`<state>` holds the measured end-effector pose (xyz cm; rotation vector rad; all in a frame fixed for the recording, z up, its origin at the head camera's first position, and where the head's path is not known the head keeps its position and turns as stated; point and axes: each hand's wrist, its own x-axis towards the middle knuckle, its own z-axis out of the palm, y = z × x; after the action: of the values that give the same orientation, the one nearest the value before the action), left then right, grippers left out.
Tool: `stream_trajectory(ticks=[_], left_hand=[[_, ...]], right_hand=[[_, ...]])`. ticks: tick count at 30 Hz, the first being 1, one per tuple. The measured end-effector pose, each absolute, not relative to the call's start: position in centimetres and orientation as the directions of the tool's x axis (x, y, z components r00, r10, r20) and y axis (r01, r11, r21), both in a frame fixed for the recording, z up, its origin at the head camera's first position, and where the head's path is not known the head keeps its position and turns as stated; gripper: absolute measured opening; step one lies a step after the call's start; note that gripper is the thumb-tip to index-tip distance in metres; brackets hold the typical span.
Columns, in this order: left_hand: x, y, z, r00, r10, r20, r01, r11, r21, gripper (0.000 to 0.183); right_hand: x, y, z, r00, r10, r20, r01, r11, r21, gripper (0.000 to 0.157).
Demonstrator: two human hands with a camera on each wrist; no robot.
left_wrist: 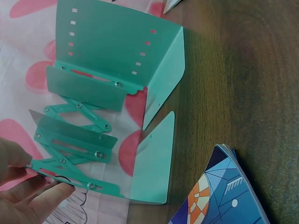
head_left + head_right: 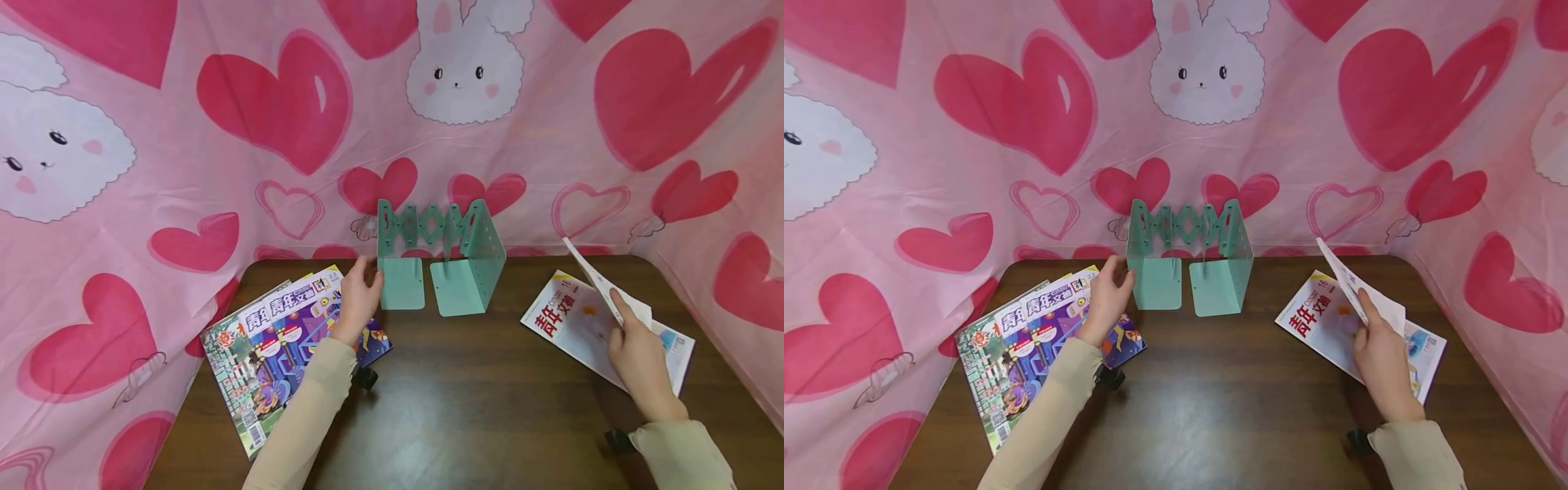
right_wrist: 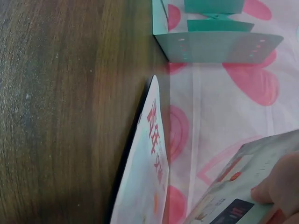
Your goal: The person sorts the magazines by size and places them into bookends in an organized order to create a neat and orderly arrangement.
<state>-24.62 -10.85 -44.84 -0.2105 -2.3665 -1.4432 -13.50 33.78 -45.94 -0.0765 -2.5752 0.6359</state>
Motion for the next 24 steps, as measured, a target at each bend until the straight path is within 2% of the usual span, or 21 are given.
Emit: stream_trajectory(ticks=[6, 13, 19, 24], left_hand=[[-24.6, -10.9, -44.6, -0.928, -0.055, 0.368, 0.303, 0.464, 0.832, 0.031], [-24.5, -10.9, -44.7, -0.923, -0.049, 0.381, 0.319, 0.454, 0.832, 0.03], [-24.6, -10.9, -44.8, -0.924, -0.051, 0.378, 0.316, 0.456, 0.832, 0.03], [-24.6, -11.0, -44.8, -0.928, -0.049, 0.368, 0.307, 0.456, 0.835, 0.031]], right_hand=[[-13.4, 32.7, -45.4, -0.849, 0.256, 0.462, -0.059, 0.823, -0.565, 0.058], [-13.0, 31.4, -44.6, -0.802, 0.398, 0.445, -0.04, 0.708, -0.706, 0.037], [-12.8, 29.8, -44.0, -0.777, 0.426, 0.463, -0.08, 0.663, -0.744, 0.034], [-12.6, 28.7, -43.9, -0.787, 0.414, 0.456, -0.106, 0.639, -0.762, 0.031]])
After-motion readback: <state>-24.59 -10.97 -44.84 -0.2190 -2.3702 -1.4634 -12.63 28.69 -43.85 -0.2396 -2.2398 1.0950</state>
